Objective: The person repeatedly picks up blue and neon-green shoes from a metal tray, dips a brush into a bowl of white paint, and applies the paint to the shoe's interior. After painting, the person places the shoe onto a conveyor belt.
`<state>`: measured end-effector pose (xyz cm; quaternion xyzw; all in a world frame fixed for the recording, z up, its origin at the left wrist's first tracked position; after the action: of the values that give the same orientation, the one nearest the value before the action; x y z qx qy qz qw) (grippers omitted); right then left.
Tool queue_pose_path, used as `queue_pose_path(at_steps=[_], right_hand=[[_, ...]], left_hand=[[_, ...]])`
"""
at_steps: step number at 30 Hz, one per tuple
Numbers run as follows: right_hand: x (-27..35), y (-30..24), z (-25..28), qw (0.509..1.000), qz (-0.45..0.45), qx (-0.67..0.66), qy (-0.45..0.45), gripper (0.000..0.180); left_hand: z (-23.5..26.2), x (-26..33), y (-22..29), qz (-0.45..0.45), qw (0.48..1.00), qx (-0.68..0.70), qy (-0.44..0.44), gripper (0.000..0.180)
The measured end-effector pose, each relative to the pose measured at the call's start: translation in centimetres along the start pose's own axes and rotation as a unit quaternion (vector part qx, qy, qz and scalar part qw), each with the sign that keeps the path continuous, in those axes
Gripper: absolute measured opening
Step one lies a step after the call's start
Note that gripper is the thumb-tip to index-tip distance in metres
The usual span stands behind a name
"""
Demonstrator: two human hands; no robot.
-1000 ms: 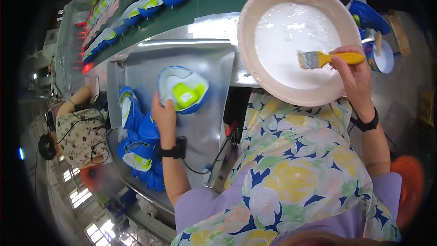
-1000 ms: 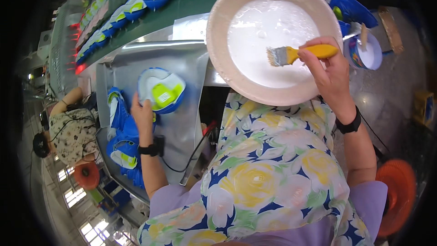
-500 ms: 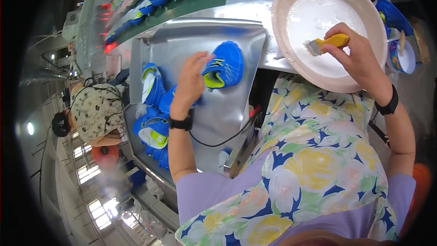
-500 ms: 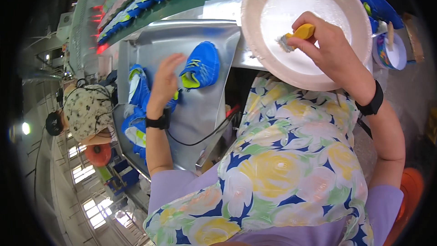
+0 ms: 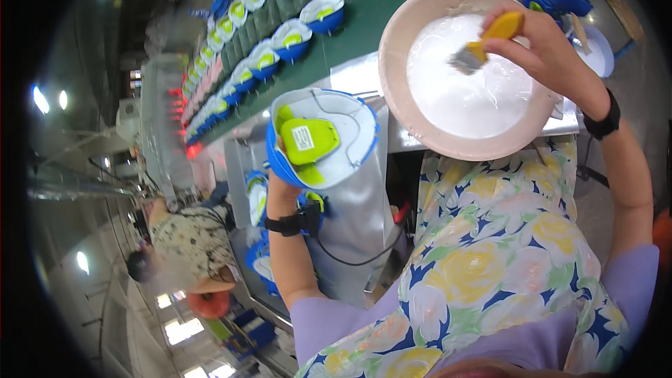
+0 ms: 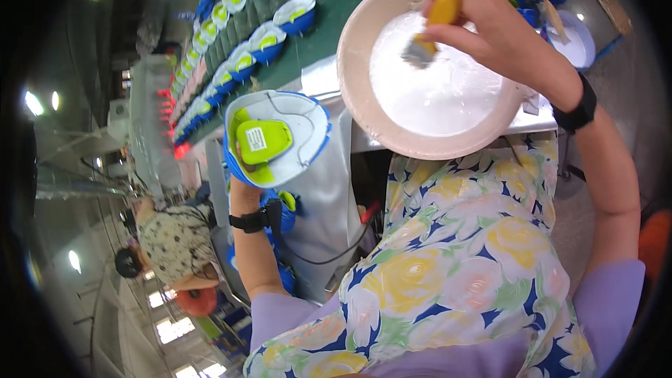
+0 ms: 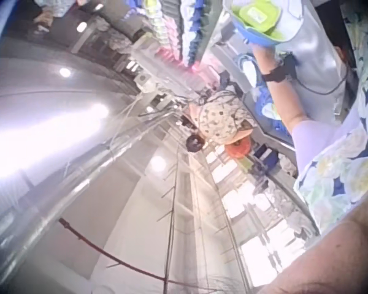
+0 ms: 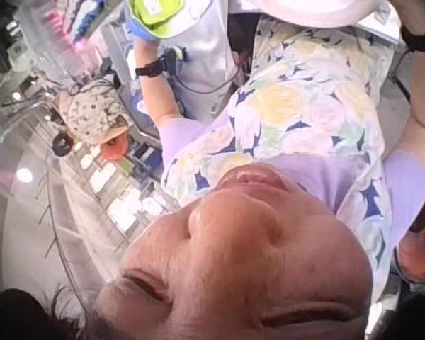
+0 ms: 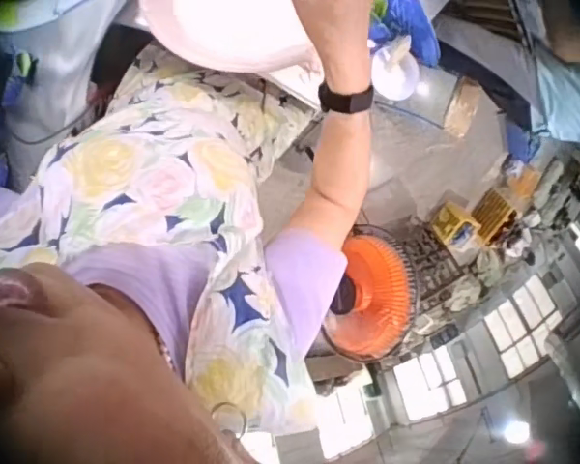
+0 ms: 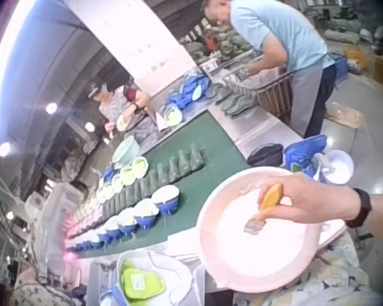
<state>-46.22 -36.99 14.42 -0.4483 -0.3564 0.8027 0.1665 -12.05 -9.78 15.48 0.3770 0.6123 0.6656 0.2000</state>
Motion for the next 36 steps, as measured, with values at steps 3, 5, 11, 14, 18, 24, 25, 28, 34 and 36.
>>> queue_pose_path(at_steps=[3,5,11,14,18,24,25,28,34,36], right_hand=[[-2.4,-1.3,-0.3,0.996,0.011,-0.085,0.033,0.023],[-3.5,-2.6,-0.3,0.994,0.024,-0.101,0.034,0.023],[-3.8,-2.5,1.1,0.995,0.032,-0.043,0.080,0.029],[-2.6,-2.1,2.1,0.993,-0.045,0.026,0.103,0.032],[-0.9,-1.4,0.6,0.972,-0.169,-0.040,0.159,0.037],[1.1,-1.6,-1.9,0.934,-0.293,-0.152,0.138,0.039],[1.3,-2.0,-2.2,0.933,-0.292,-0.158,0.135,0.039],[1.5,-2.7,-2.6,0.932,-0.292,-0.168,0.132,0.037],[1.1,-2.4,-0.8,0.948,-0.192,-0.202,0.155,0.026],[0.8,-2.5,-0.4,0.967,-0.095,-0.170,0.161,0.023]], left_hand=[[-3.4,-1.0,-0.4,0.083,0.996,-0.001,-0.033,0.054],[-6.3,-1.7,-0.3,0.101,0.992,-0.020,-0.074,0.053],[-12.2,-3.7,1.0,-0.056,0.994,-0.019,-0.096,0.050],[-13.6,-4.1,0.3,-0.179,0.982,-0.004,-0.054,0.048],[-13.7,-3.8,-1.5,-0.328,0.944,-0.028,0.000,0.046],[-13.3,-2.9,-1.9,-0.376,0.926,0.000,0.019,0.042],[-13.4,-3.0,-2.0,-0.310,0.944,0.110,0.010,0.040],[-13.8,-2.9,-0.7,-0.486,0.866,-0.105,0.059,0.039],[-10.5,-4.0,-0.5,-0.221,0.973,-0.065,0.028,0.041],[-7.7,-5.3,-2.7,0.024,0.994,0.020,-0.106,0.042]])
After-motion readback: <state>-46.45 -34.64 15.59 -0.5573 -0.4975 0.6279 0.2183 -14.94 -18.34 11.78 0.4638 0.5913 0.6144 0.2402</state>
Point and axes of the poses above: each hand's wrist, its own x-axis away from the middle knuckle, its own z-axis out of the back of the hand, y = z × x, the point moved 3 cm from there along -x, towards the middle knuckle, and after that the axes turned 10 degrees about y, right-handed, at the moved point
